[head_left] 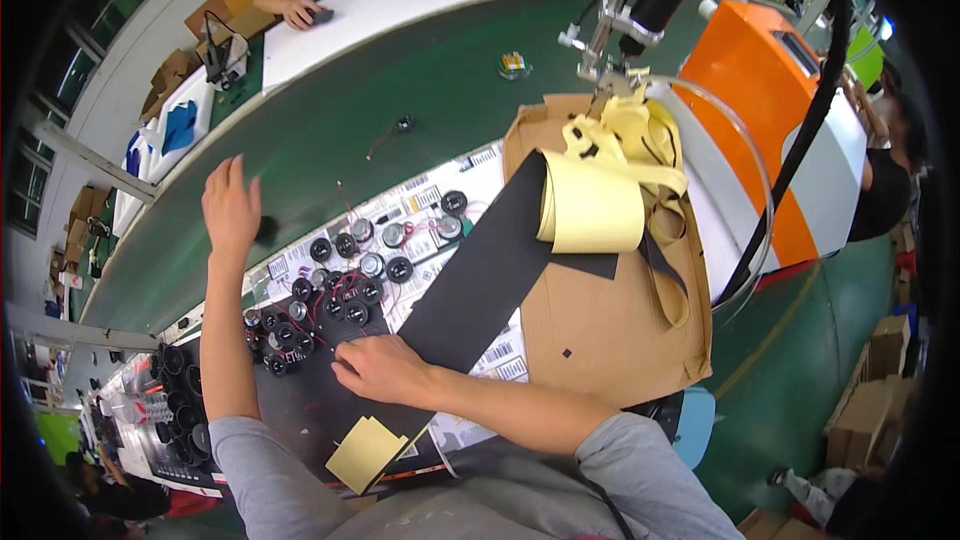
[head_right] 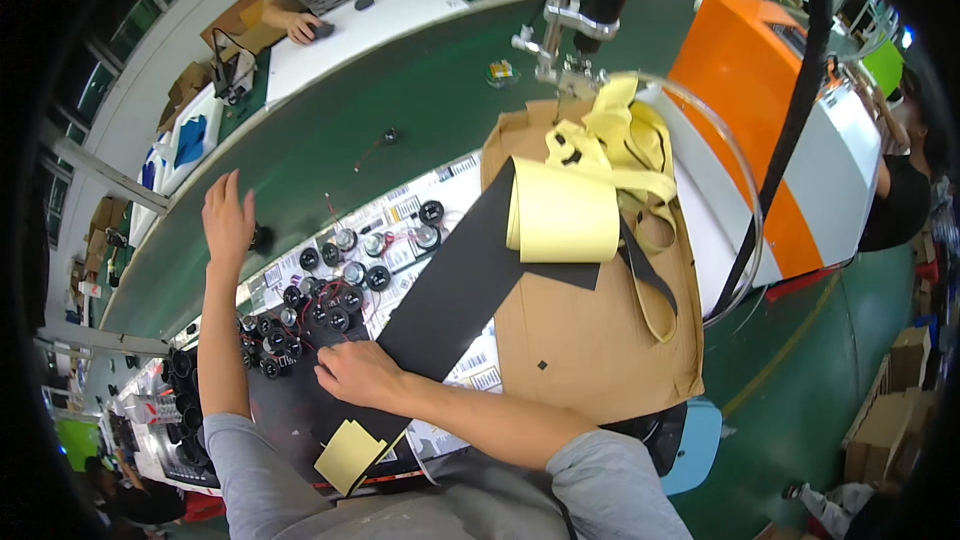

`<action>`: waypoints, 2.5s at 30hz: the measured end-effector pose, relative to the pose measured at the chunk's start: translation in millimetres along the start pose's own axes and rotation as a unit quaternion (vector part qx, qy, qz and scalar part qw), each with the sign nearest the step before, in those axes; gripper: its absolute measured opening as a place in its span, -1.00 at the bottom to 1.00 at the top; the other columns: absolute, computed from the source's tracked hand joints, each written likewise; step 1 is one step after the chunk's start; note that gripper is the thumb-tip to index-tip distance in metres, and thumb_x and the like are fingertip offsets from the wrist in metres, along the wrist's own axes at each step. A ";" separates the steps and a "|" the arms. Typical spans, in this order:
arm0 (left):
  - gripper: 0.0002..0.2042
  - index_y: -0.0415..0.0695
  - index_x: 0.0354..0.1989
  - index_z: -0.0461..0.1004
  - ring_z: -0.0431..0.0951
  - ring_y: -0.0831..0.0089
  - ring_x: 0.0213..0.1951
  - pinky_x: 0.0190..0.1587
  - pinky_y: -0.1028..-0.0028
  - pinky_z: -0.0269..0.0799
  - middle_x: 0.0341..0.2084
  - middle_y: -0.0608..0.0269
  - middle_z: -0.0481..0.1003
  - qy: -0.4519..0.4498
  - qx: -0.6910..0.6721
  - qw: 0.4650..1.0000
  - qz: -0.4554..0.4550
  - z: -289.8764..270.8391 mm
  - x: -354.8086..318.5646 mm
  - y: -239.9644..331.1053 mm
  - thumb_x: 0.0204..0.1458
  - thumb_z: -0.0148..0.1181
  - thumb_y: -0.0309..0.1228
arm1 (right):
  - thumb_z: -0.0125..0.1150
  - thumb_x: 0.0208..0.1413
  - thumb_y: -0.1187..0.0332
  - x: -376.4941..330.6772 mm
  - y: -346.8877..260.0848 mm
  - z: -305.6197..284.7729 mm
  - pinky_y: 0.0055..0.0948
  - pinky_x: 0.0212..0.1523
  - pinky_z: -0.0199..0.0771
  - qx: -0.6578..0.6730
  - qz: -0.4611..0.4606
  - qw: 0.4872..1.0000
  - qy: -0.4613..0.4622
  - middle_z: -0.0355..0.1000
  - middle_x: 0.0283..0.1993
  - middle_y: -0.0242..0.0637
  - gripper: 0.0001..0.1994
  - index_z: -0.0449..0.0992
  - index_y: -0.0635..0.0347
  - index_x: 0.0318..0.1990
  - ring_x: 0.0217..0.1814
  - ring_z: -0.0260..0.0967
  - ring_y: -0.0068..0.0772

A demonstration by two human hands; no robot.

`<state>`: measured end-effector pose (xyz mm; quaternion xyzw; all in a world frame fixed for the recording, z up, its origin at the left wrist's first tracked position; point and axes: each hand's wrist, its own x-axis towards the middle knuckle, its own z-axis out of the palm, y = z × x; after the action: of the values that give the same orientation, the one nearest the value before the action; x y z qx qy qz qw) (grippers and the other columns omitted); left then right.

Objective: The recorder is assembling small electronic speakers by connecting wires and placing them into black circular plastic housings at an assembly line workbench.

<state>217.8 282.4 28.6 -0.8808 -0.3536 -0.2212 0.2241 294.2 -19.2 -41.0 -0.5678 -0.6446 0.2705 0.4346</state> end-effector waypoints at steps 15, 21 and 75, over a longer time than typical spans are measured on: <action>-0.66 -0.23 -0.15 0.49 0.54 0.44 -0.36 -0.28 0.45 0.44 -0.38 0.19 0.54 -0.262 -0.569 0.759 -0.179 50.4 60.2 128.3 0.23 0.06 -0.15 | 0.18 0.07 0.37 9.7 -5.3 -16.8 -0.16 -0.41 0.46 0.162 0.048 0.962 0.213 0.47 -0.46 -0.15 -0.88 0.50 0.23 -0.29 -0.46 0.47 -0.07; -0.67 -0.07 -0.56 0.35 0.22 0.67 -0.67 -0.62 0.59 0.15 -0.69 0.46 0.32 -0.352 -0.587 0.688 -0.239 -99.7 -72.0 62.1 0.25 0.03 -0.21 | 0.25 0.03 0.33 9.2 -15.9 -28.7 -0.27 -0.13 0.51 0.098 -0.062 0.948 0.298 0.33 0.02 -0.07 -0.57 0.38 0.18 0.08 0.00 0.40 0.02; -0.52 -0.12 0.13 0.33 0.60 0.39 -0.32 -0.48 0.45 0.58 -0.18 0.13 0.53 -0.165 -0.897 0.178 -0.370 -110.7 -202.3 107.0 0.32 -0.33 -0.02 | 0.40 -0.07 0.50 -2.2 -31.2 -21.8 -0.59 -0.52 0.36 0.058 -0.133 0.979 0.141 0.43 -0.30 -0.27 -0.69 0.56 0.32 -0.12 -0.51 0.34 -0.59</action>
<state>137.6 46.0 -19.0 -0.2636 -0.2271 -0.2940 -0.8902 297.6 -31.0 -4.9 -0.4833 -0.6298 0.1645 0.5854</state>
